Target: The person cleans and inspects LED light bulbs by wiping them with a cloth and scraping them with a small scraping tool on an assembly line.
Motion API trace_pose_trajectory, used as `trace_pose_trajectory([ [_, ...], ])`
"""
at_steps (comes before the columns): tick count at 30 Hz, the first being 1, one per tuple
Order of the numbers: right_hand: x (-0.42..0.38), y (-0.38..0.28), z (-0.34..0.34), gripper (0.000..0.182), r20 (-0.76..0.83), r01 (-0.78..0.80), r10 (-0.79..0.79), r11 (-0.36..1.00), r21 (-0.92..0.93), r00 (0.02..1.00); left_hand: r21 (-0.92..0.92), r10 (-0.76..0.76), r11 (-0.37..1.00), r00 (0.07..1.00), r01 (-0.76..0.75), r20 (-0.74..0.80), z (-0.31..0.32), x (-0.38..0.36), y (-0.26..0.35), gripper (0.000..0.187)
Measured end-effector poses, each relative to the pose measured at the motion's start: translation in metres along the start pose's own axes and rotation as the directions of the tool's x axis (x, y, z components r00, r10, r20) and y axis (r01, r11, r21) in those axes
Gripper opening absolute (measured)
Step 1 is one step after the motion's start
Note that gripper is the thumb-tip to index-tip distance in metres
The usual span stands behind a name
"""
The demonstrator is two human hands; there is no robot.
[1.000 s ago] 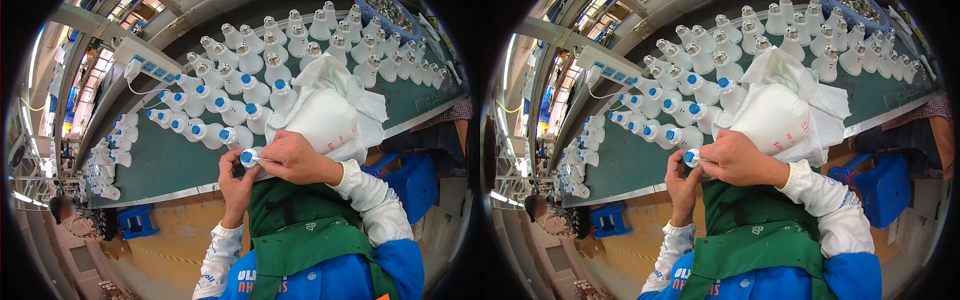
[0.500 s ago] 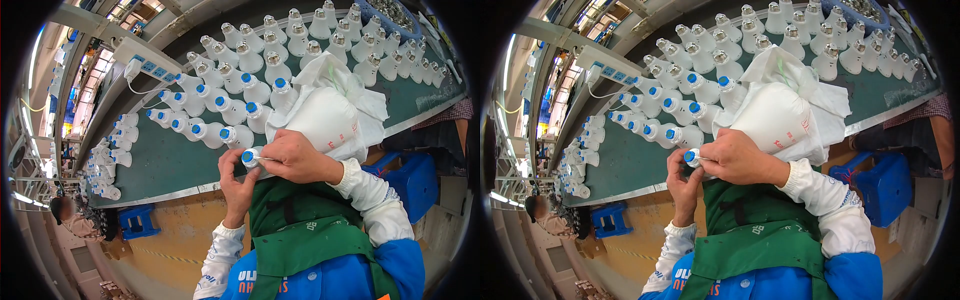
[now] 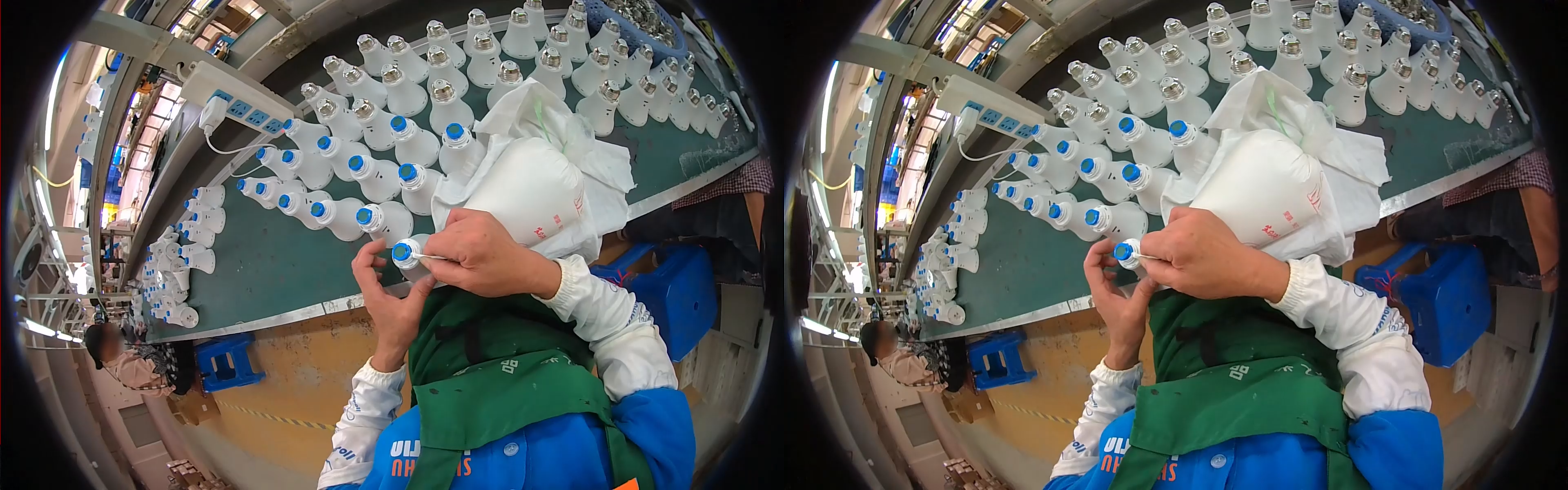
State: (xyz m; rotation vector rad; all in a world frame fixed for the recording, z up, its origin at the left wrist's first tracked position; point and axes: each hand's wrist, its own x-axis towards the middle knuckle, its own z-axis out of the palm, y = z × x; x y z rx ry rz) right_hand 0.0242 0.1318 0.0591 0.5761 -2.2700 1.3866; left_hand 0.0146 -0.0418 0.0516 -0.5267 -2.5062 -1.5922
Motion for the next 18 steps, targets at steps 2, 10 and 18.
trace_pose_trajectory([
  [2,0.001,-0.002,-0.001,0.019,-0.015,-0.004,0.004,1.000,0.002,1.000,-0.006,-0.018,1.000,0.999,0.018,-0.026,0.002,-0.001,-0.003,0.046],
  [10,0.000,0.000,0.001,0.019,-0.025,-0.021,0.021,1.000,0.000,0.999,-0.028,0.032,0.999,0.999,-0.032,0.018,-0.002,0.002,-0.006,0.043],
  [18,0.000,-0.001,0.000,0.017,-0.014,-0.031,0.031,0.999,-0.009,0.999,-0.060,0.007,0.998,0.999,-0.004,0.048,-0.003,0.002,-0.014,0.048],
])
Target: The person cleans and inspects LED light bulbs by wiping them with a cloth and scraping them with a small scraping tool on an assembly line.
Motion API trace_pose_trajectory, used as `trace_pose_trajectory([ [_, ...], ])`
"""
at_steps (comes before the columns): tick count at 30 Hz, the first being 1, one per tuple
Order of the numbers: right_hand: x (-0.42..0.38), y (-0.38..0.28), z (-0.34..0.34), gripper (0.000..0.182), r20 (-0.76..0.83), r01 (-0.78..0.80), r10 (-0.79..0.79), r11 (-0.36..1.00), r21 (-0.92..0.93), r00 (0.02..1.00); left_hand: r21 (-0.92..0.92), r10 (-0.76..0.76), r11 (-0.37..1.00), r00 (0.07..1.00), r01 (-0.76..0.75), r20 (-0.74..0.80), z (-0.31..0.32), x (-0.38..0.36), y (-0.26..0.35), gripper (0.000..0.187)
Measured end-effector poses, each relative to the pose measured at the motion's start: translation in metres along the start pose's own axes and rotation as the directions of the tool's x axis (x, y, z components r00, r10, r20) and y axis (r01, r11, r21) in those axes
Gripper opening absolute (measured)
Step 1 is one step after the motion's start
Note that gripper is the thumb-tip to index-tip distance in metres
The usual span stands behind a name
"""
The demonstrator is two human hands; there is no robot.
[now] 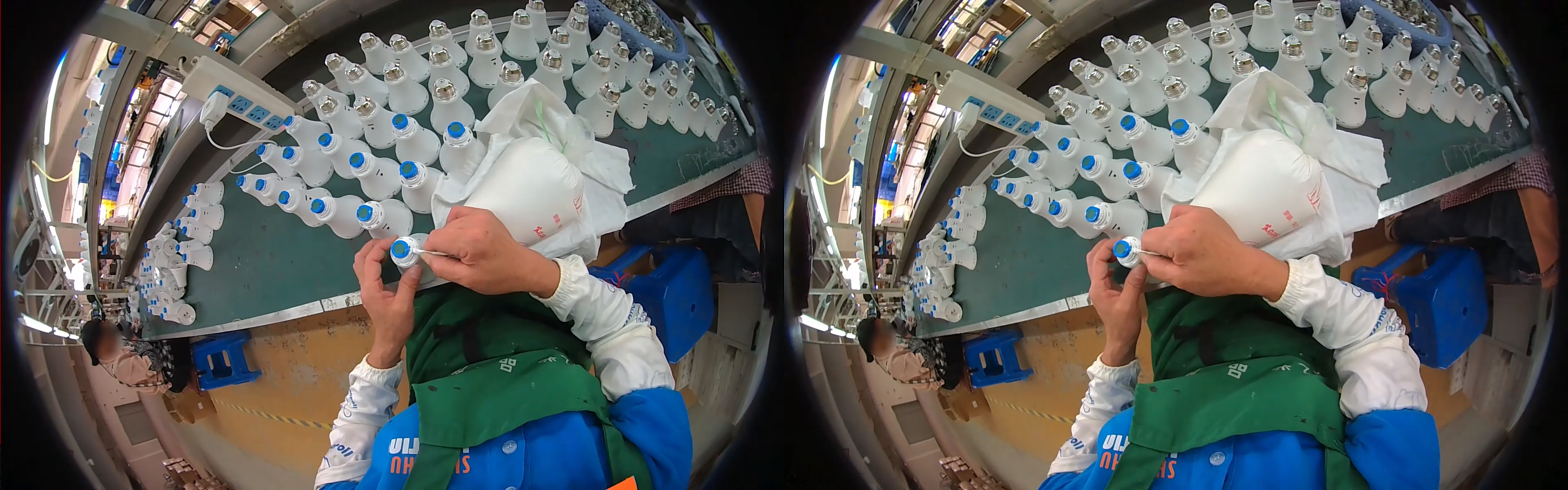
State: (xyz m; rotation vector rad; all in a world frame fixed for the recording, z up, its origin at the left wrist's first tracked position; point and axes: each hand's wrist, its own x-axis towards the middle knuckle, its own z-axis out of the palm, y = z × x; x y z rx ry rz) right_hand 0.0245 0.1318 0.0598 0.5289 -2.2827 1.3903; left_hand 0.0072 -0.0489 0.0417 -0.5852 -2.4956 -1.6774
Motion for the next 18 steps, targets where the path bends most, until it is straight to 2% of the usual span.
trace_pose_trajectory([
  [5,0.000,0.000,0.001,0.017,-0.021,0.011,-0.010,1.000,0.012,1.000,-0.038,-0.030,0.999,1.000,0.030,0.002,0.001,-0.003,0.003,0.042],
  [7,0.000,0.002,0.002,0.017,-0.007,0.008,-0.008,1.000,0.011,1.000,0.013,-0.051,0.999,0.999,0.051,0.004,0.002,-0.003,-0.005,0.046],
  [10,0.000,0.002,0.001,0.017,0.007,0.010,-0.010,1.000,0.007,1.000,0.024,0.024,0.999,1.000,-0.024,0.004,0.003,0.001,0.000,0.046],
  [13,0.000,0.001,0.000,0.017,0.009,0.011,-0.011,1.000,0.005,1.000,-0.061,0.027,0.998,1.000,-0.027,-0.008,0.004,0.000,-0.003,0.044],
  [18,0.000,0.002,0.002,0.018,-0.012,0.012,-0.012,1.000,0.008,1.000,-0.021,-0.012,1.000,1.000,0.012,-0.002,0.003,0.001,0.004,0.041],
])
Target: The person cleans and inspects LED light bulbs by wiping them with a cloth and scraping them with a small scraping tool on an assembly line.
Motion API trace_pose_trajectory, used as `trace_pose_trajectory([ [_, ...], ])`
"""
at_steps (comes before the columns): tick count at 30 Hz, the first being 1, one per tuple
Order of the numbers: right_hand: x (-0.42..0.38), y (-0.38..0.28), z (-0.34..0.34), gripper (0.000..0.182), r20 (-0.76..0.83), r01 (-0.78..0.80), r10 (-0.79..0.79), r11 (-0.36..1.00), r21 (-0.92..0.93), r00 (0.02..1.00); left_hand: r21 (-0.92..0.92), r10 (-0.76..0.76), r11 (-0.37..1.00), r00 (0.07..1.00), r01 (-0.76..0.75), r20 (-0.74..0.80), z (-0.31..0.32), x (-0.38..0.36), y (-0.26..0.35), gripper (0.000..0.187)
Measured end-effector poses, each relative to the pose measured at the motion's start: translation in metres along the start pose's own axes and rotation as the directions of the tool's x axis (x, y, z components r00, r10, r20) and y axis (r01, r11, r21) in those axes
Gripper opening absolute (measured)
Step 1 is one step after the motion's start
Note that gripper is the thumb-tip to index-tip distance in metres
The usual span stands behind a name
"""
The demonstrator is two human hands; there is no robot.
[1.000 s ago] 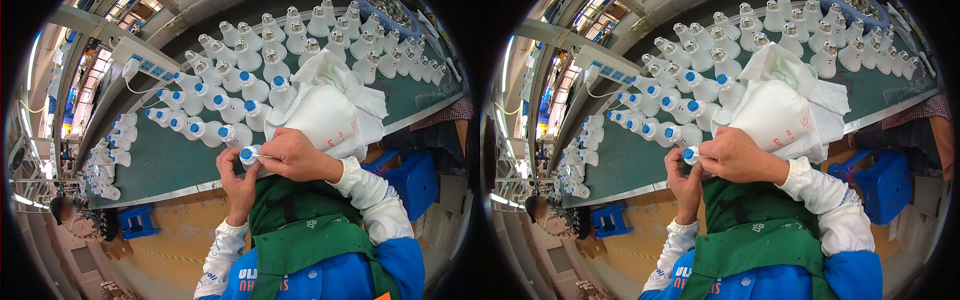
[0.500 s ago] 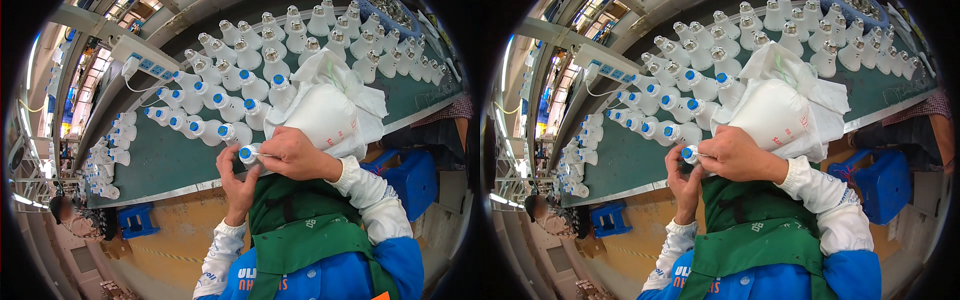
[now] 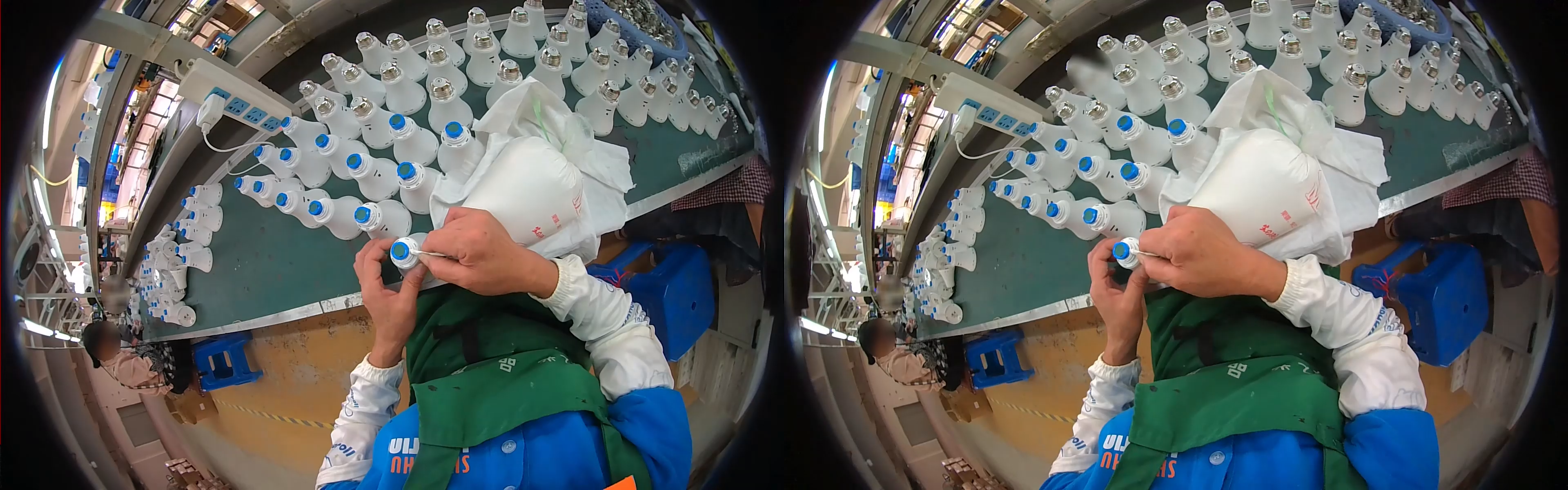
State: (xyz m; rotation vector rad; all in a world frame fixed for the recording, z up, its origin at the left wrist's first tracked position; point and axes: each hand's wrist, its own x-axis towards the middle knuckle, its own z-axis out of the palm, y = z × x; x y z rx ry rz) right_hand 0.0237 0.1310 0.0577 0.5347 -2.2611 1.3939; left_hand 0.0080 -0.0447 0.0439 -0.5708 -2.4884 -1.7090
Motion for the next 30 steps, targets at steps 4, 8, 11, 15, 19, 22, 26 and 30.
trace_pose_trajectory([
  [4,0.001,-0.002,-0.002,0.017,0.009,-0.031,0.031,0.999,-0.013,0.999,-0.035,-0.003,0.999,1.000,0.003,-0.008,0.000,-0.001,-0.003,0.041],
  [8,0.001,-0.003,-0.001,0.017,0.000,-0.030,0.030,0.999,-0.025,1.000,-0.023,-0.004,1.000,1.000,0.004,-0.001,-0.001,0.000,0.001,0.040],
  [11,0.000,-0.002,-0.004,0.017,0.050,0.007,-0.008,1.000,0.005,0.999,-0.022,-0.004,1.000,1.000,0.004,-0.004,0.001,-0.001,0.001,0.039],
  [15,0.001,-0.004,-0.007,0.015,0.045,0.075,-0.077,0.996,0.056,0.996,-0.184,-0.070,0.981,0.997,0.062,-0.036,0.001,-0.008,-0.012,0.042],
  [19,0.004,-0.011,-0.015,0.010,0.058,0.010,-0.017,0.993,0.114,0.998,-0.189,0.029,0.980,0.985,-0.062,-0.172,-0.024,-0.002,-0.007,0.048],
  [22,0.004,-0.011,-0.015,0.008,0.077,-0.011,0.000,0.990,0.138,0.997,-0.093,0.084,0.989,0.948,-0.118,-0.306,-0.061,0.012,-0.012,0.046],
  [26,0.004,-0.012,-0.014,0.006,0.069,-0.022,0.015,0.993,0.114,0.998,-0.001,-0.051,0.998,0.858,0.059,-0.512,-0.112,0.047,-0.039,0.043],
  [30,0.006,-0.013,-0.016,0.006,0.119,-0.045,0.032,0.993,0.113,0.992,-0.002,-0.114,0.990,0.805,0.139,-0.582,-0.136,0.085,-0.075,0.043],
])
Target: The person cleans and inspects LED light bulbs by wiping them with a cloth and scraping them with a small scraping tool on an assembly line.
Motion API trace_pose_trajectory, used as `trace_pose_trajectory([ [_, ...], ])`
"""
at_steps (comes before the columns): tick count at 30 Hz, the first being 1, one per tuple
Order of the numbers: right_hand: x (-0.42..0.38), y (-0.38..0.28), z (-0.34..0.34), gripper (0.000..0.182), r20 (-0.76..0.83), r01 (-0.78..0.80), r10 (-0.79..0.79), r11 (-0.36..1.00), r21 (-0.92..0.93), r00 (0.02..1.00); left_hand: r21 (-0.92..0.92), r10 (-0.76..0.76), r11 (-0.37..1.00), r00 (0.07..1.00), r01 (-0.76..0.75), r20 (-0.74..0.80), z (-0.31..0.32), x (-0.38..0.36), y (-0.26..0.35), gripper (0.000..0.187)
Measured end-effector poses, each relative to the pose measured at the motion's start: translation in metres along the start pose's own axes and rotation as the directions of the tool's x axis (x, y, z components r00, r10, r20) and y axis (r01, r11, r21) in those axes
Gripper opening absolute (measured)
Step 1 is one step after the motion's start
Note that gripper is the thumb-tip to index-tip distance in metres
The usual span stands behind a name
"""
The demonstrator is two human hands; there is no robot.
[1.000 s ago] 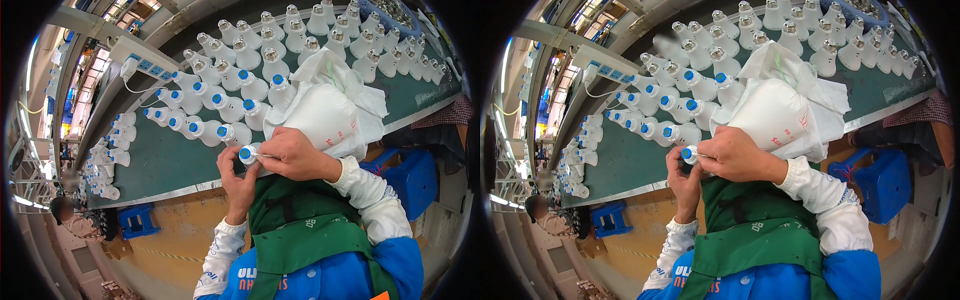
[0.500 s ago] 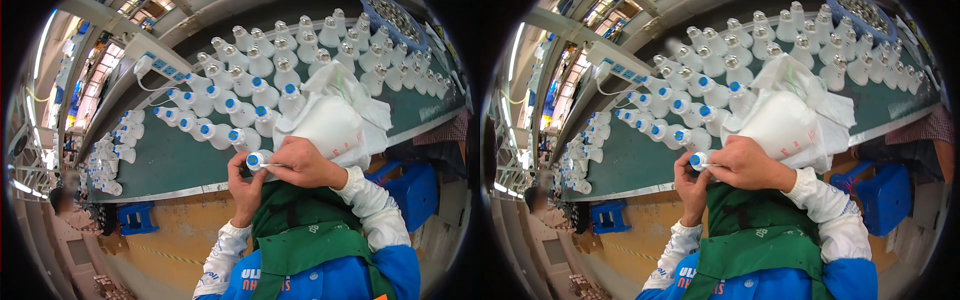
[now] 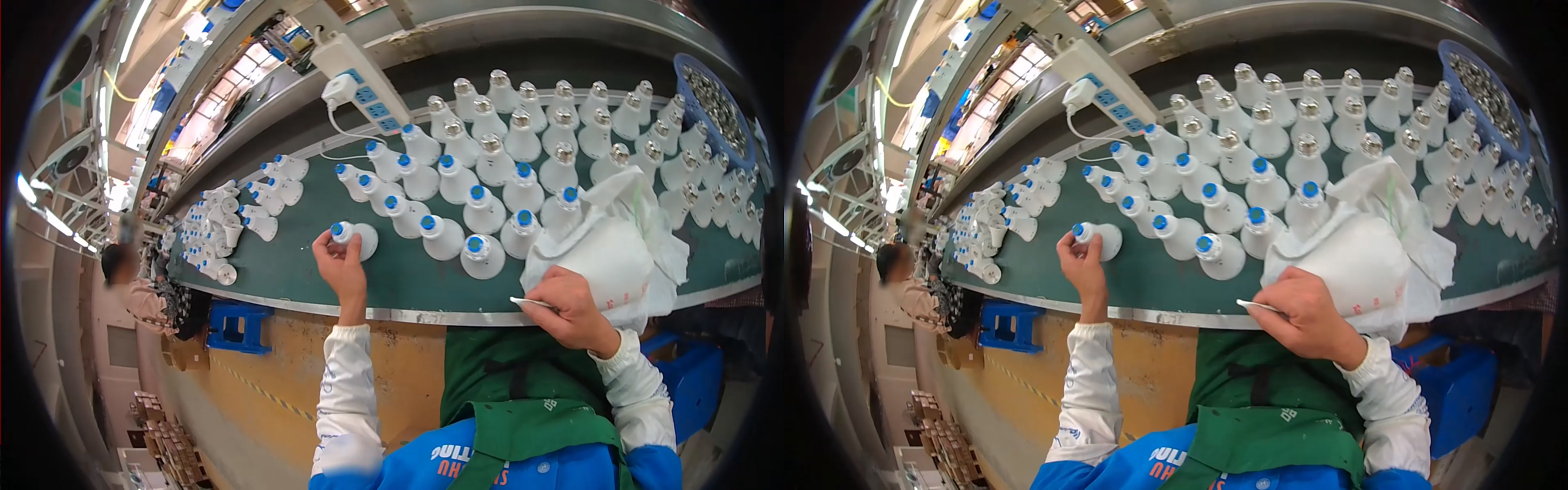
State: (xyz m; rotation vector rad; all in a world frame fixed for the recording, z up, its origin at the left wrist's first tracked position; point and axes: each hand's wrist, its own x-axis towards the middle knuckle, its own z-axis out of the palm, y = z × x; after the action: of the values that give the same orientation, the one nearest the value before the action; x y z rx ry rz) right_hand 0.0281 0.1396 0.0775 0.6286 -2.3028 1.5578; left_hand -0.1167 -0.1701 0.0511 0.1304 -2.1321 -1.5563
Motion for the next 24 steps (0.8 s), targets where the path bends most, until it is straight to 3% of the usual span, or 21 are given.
trace_pose_trajectory([
  [2,0.001,0.000,0.000,0.005,-0.008,-0.023,0.023,1.000,-0.013,1.000,0.023,0.087,0.996,0.996,-0.088,0.009,0.014,0.013,-0.014,0.040],
  [3,0.001,-0.002,0.000,0.004,0.004,-0.026,0.026,1.000,-0.011,1.000,0.089,0.063,0.994,0.997,-0.067,0.042,0.020,0.015,-0.022,0.040],
  [6,0.003,-0.003,0.001,0.003,-0.001,-0.047,0.047,0.998,-0.038,0.999,0.035,0.054,0.998,0.995,-0.057,0.080,0.027,0.016,-0.022,0.043],
  [9,0.002,-0.003,0.002,0.003,-0.011,-0.080,0.080,0.996,-0.042,0.997,-0.081,0.057,0.996,0.938,-0.031,0.342,0.015,0.026,-0.016,0.045],
  [12,0.003,-0.004,0.002,0.004,-0.025,-0.125,0.124,0.991,-0.056,0.992,-0.158,0.136,0.982,0.960,-0.099,0.244,-0.013,0.059,-0.024,0.043],
  [14,0.004,-0.005,0.004,0.004,-0.034,-0.168,0.166,0.984,-0.062,0.986,-0.088,0.044,0.995,0.999,-0.044,-0.006,-0.025,0.101,-0.035,0.044],
  [16,0.004,-0.004,0.005,0.004,-0.036,-0.180,0.178,0.981,-0.074,0.983,0.013,0.022,1.000,0.973,-0.020,-0.229,-0.029,0.150,-0.055,0.048],
  [18,0.006,-0.005,0.005,0.006,-0.010,-0.162,0.162,0.984,-0.075,0.987,0.136,-0.010,0.989,0.953,0.054,-0.304,-0.034,0.196,-0.081,0.053],
  [19,0.007,-0.004,0.006,0.006,-0.014,-0.166,0.166,0.983,-0.079,0.986,0.133,-0.013,0.990,0.954,0.055,-0.299,-0.036,0.219,-0.105,0.053],
  [21,0.006,-0.003,0.007,0.008,-0.043,-0.149,0.146,0.986,-0.071,0.988,0.389,0.072,0.918,0.934,0.075,-0.349,-0.036,0.256,-0.142,0.053],
  [22,0.006,-0.003,0.007,0.008,-0.056,-0.155,0.151,0.985,-0.080,0.987,0.382,0.071,0.922,0.939,0.068,-0.337,-0.035,0.260,-0.136,0.053],
  [24,0.007,-0.004,0.005,0.008,-0.023,-0.155,0.154,0.985,-0.071,0.988,0.161,-0.151,0.971,0.975,0.178,-0.163,-0.033,0.258,-0.122,0.051],
])
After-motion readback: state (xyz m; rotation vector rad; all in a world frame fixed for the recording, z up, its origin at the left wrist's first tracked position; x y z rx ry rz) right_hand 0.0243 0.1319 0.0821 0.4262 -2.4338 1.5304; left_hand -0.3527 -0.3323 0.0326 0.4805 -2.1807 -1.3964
